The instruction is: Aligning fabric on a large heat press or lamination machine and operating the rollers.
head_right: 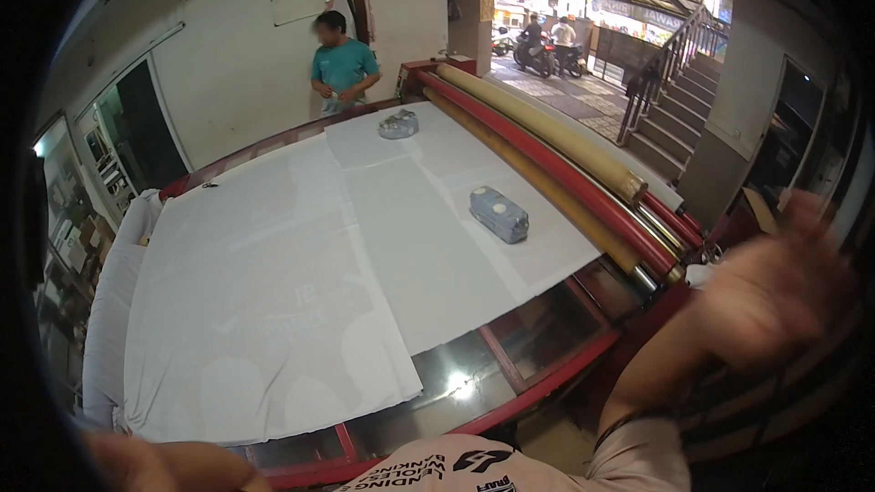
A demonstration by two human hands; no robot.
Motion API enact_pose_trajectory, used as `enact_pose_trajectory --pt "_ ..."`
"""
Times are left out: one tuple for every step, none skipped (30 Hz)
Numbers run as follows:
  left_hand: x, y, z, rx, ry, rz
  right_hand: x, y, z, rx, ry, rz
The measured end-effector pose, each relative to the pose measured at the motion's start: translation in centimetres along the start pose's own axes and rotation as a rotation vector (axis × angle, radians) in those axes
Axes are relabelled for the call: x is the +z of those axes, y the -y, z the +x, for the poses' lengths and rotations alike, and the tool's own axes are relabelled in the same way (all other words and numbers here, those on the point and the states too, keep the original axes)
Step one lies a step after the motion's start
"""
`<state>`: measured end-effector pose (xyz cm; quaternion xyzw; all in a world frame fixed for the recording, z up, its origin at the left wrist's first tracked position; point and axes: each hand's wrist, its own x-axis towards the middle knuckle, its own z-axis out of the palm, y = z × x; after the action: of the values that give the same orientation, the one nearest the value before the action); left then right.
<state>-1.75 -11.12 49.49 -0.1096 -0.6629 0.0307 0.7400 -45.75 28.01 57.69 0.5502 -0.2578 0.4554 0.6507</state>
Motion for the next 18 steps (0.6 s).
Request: enact_pose_trajectory --pt "-0.3 0.0 -0.3 0.015 0.017 0.026 -1.3 -1.0 -8.9 0.472 0.07 -0.214" --pt "6.0 -0.7 -2.9 -0.18 -0.172 -0.737 -1.4 0.5 -16.3 0.942 0.144 -0.419" --pt "3.8 0.0 -9.8 -0.446 0.107 -0.055 -2.1 1.0 -23.1 1.387 0.417 -0.392" --pt "5.1 -0.6 -14.6 -0.803 0.261 0.021 -2.3 3.7 -28.4 1.352 0.707 -0.459" --pt "4.4 -1.6 -21.4 -0.98 0.448 0.073 -5.8 6.6 -35.1 1.467 0.876 -0.413" --pt "2.9 -3.7 -28.6 -1.229 0.495 0.183 -6.0 10.2 -37.0 1.455 1.119 -0.354" --pt "4.6 -7.3 -30.4 -1.355 0.59 0.205 -8.7 13.4 -40.4 1.578 1.194 -0.321" --pt "3.7 -10.2 -35.0 -1.488 0.683 0.208 -9.7 16.3 -42.5 1.636 1.314 -0.356" --pt "4.8 -13.5 -35.7 -1.734 0.532 0.008 -10.8 18.6 -44.8 1.678 1.432 -0.352" --pt "5.0 -15.5 -36.4 -1.617 0.809 0.035 -11.8 20.1 -46.1 1.724 1.557 -0.346" --pt "5.8 -16.9 -36.4 -1.481 1.076 0.057 -12.2 20.6 -46.3 1.745 1.557 -0.354" --pt "7.1 -18.1 -36.7 -1.48 1.099 0.048 -12.4 21.2 -46.6 1.605 1.582 -0.393" --pt "9.3 -18.6 -36.1 -1.349 1.071 0.012 -12.5 21.9 -46.9 1.469 1.602 -0.434" --pt "11.5 -18.6 -35.8 -1.218 1.036 -0.029 -12.2 21.7 -46.4 1.492 1.604 -0.453" --pt "13.1 -18.1 -36.0 -1.216 1.058 -0.049 -12.1 21.2 -46.0 1.512 1.647 -0.411" --pt "15.1 -17.6 -36.4 -1.134 1.094 -0.108 -11.7 19.7 -45.2 1.523 1.69 -0.364" --pt "17.6 -17.0 -36.9 -1.049 1.126 -0.175 -11.6 18.1 -44.6 1.535 1.733 -0.324" --pt "20.3 -16.3 -37.3 -1.017 1.147 -0.213 -11.6 16.7 -44.2 1.51 1.779 -0.256"
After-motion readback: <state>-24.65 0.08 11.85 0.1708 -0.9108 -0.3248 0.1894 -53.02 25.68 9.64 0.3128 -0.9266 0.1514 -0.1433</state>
